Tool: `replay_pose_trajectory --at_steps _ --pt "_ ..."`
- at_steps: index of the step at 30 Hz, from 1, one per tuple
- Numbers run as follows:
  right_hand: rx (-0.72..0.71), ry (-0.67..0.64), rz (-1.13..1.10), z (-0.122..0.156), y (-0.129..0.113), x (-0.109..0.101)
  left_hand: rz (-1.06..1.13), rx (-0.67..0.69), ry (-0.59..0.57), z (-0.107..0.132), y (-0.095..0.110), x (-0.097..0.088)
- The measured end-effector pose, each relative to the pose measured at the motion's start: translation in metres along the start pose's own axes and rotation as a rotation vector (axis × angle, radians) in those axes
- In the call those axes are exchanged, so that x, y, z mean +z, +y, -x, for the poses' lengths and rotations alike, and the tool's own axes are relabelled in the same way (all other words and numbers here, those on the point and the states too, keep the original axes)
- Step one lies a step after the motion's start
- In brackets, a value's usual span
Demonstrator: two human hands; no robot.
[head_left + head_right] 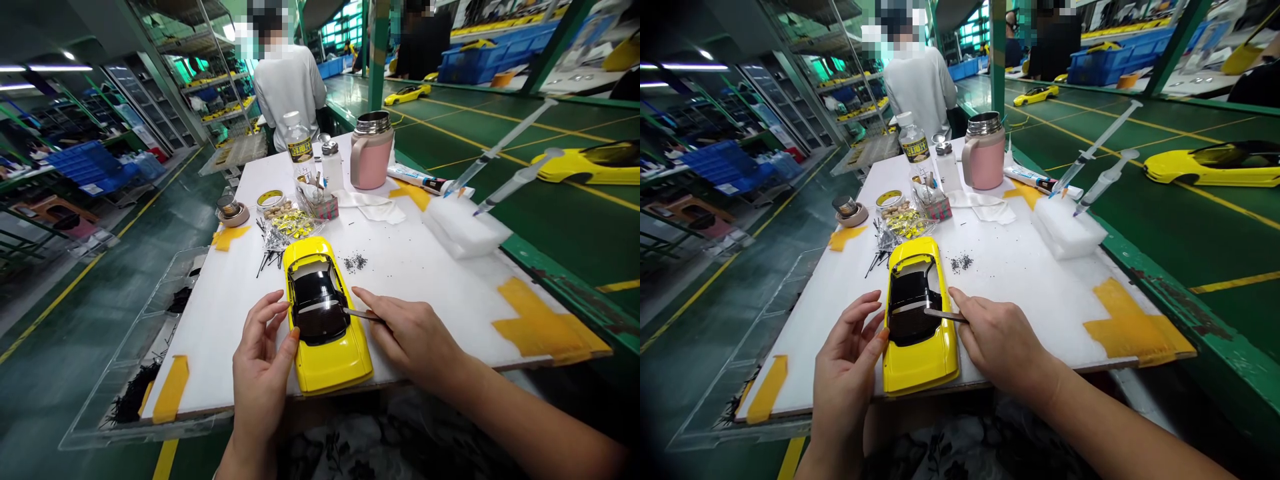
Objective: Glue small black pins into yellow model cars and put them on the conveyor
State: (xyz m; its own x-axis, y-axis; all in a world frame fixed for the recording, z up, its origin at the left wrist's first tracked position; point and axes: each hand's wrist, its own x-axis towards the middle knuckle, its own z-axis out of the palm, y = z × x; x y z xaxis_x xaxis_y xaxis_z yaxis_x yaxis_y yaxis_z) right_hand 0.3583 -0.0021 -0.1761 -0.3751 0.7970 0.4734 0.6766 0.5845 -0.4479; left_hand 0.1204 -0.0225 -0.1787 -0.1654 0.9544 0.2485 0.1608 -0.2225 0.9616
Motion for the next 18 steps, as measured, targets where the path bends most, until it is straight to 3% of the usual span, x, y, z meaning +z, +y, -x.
replay_pose_trajectory --at_steps 4,8,11,14,18 --pt "0.047 0.154 -0.199 -0.003 -0.004 -0.008 0.007 0.000 0.003 0.000 -0.001 -0.001" --pt "0.238 0.310 -0.425 -0.018 -0.007 -0.018 0.049 0.013 -0.004 -0.001 -0.004 0.000" --pt "0.375 0.153 -0.584 -0.039 -0.004 -0.015 0.061 0.031 0.016 -0.002 -0.008 0.000" --pt "0.424 -0.114 -0.666 -0.061 0.003 -0.007 0.048 0.056 0.034 -0.004 -0.015 0.001" --pt "0.465 -0.315 -0.713 -0.081 0.009 0.002 0.008 0.102 0.022 -0.008 -0.022 0.000"
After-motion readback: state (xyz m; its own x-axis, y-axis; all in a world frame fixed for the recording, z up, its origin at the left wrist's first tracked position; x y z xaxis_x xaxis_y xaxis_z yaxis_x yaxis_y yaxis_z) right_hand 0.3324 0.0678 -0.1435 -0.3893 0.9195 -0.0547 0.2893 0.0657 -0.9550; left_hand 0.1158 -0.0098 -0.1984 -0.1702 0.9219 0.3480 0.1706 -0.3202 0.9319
